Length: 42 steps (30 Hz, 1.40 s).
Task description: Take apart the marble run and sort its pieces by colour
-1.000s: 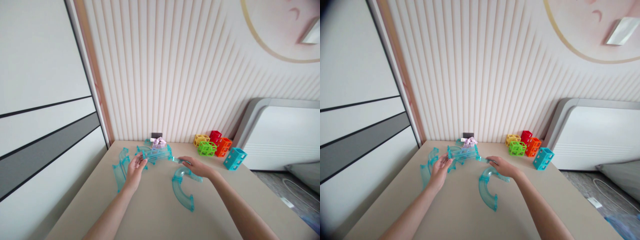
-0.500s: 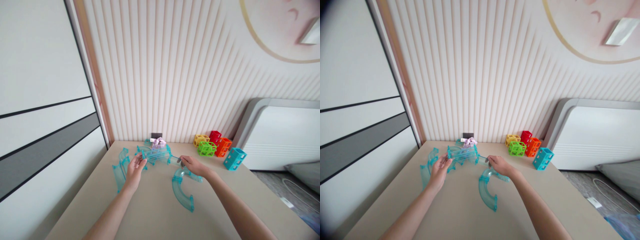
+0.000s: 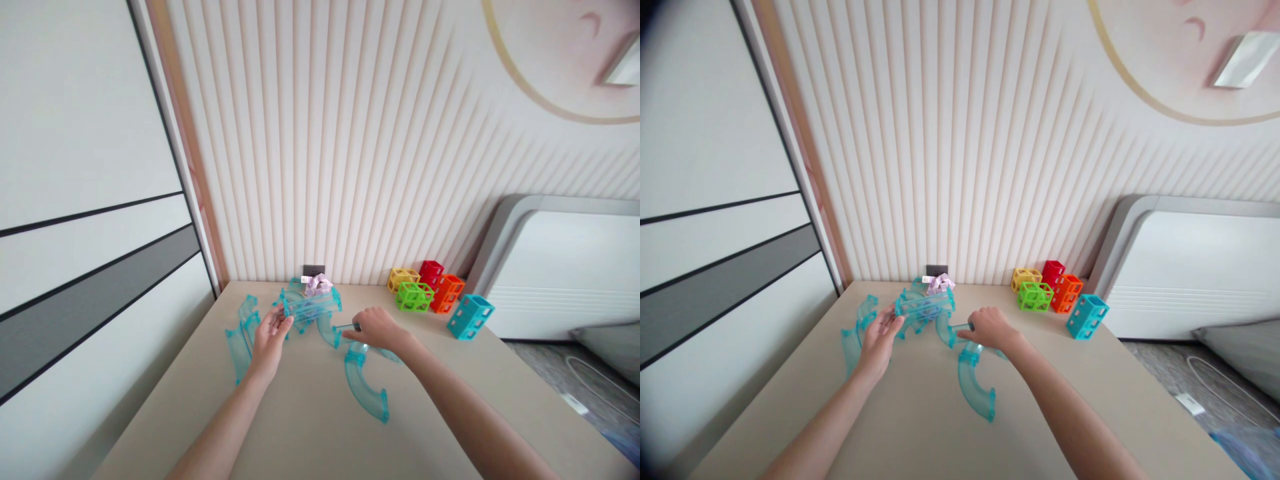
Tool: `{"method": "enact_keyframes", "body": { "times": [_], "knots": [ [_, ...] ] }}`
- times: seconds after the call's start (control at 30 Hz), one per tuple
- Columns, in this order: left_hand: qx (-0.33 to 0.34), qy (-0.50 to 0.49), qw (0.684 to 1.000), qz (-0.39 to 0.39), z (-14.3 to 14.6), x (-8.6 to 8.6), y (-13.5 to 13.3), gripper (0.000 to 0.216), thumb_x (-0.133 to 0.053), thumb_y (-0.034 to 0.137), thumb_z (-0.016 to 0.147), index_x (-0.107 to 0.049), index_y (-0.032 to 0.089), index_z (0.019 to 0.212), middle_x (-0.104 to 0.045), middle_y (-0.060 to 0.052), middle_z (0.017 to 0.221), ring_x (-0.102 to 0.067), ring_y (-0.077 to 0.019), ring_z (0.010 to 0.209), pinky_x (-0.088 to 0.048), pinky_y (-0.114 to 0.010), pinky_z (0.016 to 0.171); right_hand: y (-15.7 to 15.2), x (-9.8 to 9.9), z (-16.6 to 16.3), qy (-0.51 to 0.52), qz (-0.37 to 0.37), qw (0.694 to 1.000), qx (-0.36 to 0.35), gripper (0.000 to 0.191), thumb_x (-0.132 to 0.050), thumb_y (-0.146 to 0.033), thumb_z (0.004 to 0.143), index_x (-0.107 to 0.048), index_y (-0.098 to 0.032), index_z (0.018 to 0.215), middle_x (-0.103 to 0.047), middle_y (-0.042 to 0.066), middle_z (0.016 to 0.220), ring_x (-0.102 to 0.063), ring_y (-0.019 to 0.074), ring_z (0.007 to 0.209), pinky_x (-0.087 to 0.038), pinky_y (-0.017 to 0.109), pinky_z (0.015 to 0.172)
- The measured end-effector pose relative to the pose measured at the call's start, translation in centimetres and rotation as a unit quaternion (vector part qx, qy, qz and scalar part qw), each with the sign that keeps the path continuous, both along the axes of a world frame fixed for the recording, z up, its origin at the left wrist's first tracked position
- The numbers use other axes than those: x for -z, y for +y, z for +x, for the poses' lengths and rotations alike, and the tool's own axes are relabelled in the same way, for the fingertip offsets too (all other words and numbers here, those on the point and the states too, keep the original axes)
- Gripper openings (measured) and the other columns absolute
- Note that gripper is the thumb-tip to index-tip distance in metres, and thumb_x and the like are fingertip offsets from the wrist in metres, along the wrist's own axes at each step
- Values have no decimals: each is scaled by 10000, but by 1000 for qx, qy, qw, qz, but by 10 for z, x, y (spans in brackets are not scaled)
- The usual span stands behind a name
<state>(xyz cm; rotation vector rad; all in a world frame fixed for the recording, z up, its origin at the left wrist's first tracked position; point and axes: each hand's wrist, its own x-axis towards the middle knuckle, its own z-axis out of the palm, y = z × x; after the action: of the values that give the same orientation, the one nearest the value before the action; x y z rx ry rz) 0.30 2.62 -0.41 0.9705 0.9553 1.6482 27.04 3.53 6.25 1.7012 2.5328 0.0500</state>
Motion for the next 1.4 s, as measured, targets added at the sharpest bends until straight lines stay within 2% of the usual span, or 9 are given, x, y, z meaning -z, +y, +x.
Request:
{"method": "enact_keyframes", "body": {
  "times": [0.13, 0.27, 0.47, 0.6, 0.73, 1.0, 1.17, 1.4],
  "knots": [
    [3, -1, 1000, 3, 0, -2, -1, 504, -855, 465, 667, -678, 186, 1047, -748, -92, 1087, -693, -254, 1059, -499, -420, 1018, 0, -3, -9, -29, 16, 999, -21, 530, -559, -639, 916, -774, -174, 776, -775, 174, 810, -745, 302, 791, -391, 300, 628],
    [-2, 5, 1000, -1, 0, -2, -1, 547, -859, 480, 651, -670, 174, 1062, -750, -92, 1066, -697, -247, 1032, -518, -393, 980, -3, -5, -12, -41, 51, 997, -39, 546, -514, -636, 952, -762, -171, 808, -763, 165, 766, -731, 275, 764, -341, 291, 626],
    [-5, 31, 999, 1, 1, -1, 0, 598, -846, 521, 648, -659, 158, 1086, -749, -99, 1042, -703, -243, 997, -544, -371, 927, -8, 6, -1, -8, 203, 972, -118, 571, -452, -595, 1008, -697, -165, 723, -711, 91, 623, -625, 176, 608, -210, 313, 597],
    [7, 67, 998, 7, 1, 4, 0, 603, -831, 524, 667, -645, 163, 1113, -748, -93, 1000, -709, -240, 968, -558, -373, 914, -12, 16, 10, 21, 289, 943, -165, 562, -448, -550, 1029, -652, -171, 667, -661, 53, 567, -556, 143, 568, -189, 330, 599],
    [16, 106, 994, 12, 2, 13, 0, 586, -807, 507, 704, -631, 162, 1145, -735, -94, 1007, -709, -236, 963, -571, -374, 904, -15, 20, 17, 45, 361, 914, -179, 538, -459, -484, 1046, -616, -178, 632, -617, 28, 534, -505, 132, 544, -194, 330, 604],
    [10, 172, 985, 15, 2, 19, 0, 585, -787, 492, 719, -628, 160, 1174, -730, -96, 1009, -725, -247, 927, -597, -398, 874, -18, 28, 20, 55, 427, 889, -155, 538, -491, -468, 1037, -591, -182, 592, -574, 8, 491, -476, 127, 510, -200, 319, 604],
    [14, 199, 980, 20, 2, 17, -2, 573, -768, 482, 734, -620, 156, 1182, -738, -101, 1016, -733, -250, 928, -602, -405, 876, -19, 36, 22, 80, 415, 899, -116, 558, -490, -501, 1029, -617, -181, 590, -584, 10, 480, -488, 122, 499, -219, 303, 603],
    [7, 202, 979, 18, 2, 18, 0, 595, -781, 508, 710, -621, 165, 1170, -745, -91, 996, -740, -255, 917, -604, -418, 875, -19, 44, 17, 151, 351, 924, 36, 657, -428, -672, 978, -654, -195, 586, -618, 34, 495, -540, 133, 488, -232, 284, 573]
  ]
}}
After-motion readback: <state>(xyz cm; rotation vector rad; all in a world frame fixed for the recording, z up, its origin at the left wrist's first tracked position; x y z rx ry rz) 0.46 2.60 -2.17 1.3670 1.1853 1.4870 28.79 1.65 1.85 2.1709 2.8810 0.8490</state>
